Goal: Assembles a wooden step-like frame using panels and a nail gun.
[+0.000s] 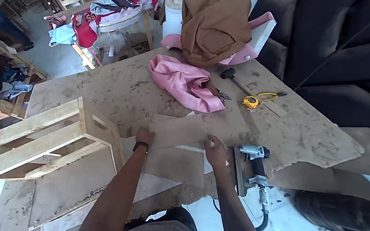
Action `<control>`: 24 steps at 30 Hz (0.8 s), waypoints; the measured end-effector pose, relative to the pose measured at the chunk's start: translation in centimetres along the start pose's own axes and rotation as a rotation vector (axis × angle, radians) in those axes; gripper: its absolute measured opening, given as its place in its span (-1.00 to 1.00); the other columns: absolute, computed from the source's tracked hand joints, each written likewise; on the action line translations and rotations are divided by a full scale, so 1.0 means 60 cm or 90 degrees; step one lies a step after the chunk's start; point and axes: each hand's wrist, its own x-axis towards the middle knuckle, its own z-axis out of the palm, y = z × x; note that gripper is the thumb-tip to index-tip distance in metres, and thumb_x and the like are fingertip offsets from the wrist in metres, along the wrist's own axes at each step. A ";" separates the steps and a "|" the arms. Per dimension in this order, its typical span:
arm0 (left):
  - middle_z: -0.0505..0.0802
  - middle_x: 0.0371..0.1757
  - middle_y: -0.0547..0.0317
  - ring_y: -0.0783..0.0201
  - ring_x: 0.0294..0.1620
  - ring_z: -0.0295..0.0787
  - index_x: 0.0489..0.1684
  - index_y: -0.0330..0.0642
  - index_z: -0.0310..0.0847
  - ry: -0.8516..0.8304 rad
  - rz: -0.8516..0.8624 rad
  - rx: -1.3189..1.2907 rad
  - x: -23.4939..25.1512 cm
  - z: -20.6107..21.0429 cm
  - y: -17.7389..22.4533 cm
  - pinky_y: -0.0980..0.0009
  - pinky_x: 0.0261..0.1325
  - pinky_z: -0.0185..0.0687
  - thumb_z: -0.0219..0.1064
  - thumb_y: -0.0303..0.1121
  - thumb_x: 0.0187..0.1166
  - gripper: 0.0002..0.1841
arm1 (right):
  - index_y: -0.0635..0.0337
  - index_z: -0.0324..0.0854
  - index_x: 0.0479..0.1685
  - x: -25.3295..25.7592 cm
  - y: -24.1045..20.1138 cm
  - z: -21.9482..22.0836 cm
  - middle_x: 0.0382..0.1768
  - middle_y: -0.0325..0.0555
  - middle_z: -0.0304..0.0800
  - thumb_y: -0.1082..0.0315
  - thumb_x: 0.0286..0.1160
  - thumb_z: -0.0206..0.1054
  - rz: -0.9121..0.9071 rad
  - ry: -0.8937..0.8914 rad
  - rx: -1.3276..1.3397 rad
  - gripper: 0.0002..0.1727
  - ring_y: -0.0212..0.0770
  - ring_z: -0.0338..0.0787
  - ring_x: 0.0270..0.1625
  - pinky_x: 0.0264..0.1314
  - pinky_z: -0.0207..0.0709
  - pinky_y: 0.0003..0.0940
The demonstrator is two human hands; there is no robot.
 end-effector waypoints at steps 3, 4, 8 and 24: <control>0.83 0.23 -0.20 -0.17 0.31 0.77 0.25 -0.22 0.73 -0.011 -0.013 -0.003 -0.009 0.002 -0.001 -0.28 0.37 0.63 0.53 -0.01 0.40 -0.45 | 0.13 0.48 0.63 0.060 -0.038 0.020 0.50 0.23 0.60 -0.08 0.54 0.38 0.033 -0.065 -0.125 -0.28 0.33 0.53 0.56 0.52 0.39 0.43; 0.84 0.21 -0.20 -0.17 0.29 0.78 0.21 -0.22 0.74 -0.012 -0.013 -0.022 -0.012 0.003 -0.001 -0.29 0.35 0.64 0.54 -0.05 0.39 -0.48 | 0.12 0.46 0.64 0.071 -0.048 0.016 0.44 0.30 0.62 -0.10 0.54 0.38 0.041 -0.083 -0.148 -0.26 0.38 0.58 0.49 0.43 0.43 0.47; 0.84 0.22 -0.20 -0.17 0.31 0.78 0.27 -0.20 0.72 -0.061 -0.027 -0.136 -0.013 -0.001 -0.016 -0.29 0.38 0.63 0.49 -0.05 0.46 -0.49 | 0.11 0.56 0.55 0.071 -0.046 -0.015 0.32 0.37 0.69 0.03 0.52 0.46 0.005 -0.075 -0.117 -0.36 0.40 0.68 0.37 0.38 0.48 0.48; 0.79 0.08 0.09 0.21 -0.02 0.77 0.48 0.08 0.68 0.525 0.270 -0.176 -0.256 -0.782 -0.372 0.09 0.05 0.77 0.40 -0.14 0.62 -0.55 | -0.09 0.46 0.69 -0.298 -0.719 0.173 0.40 0.01 0.63 -0.02 0.66 0.32 -0.458 -0.111 0.128 -0.38 -0.06 0.78 0.24 0.15 0.77 0.06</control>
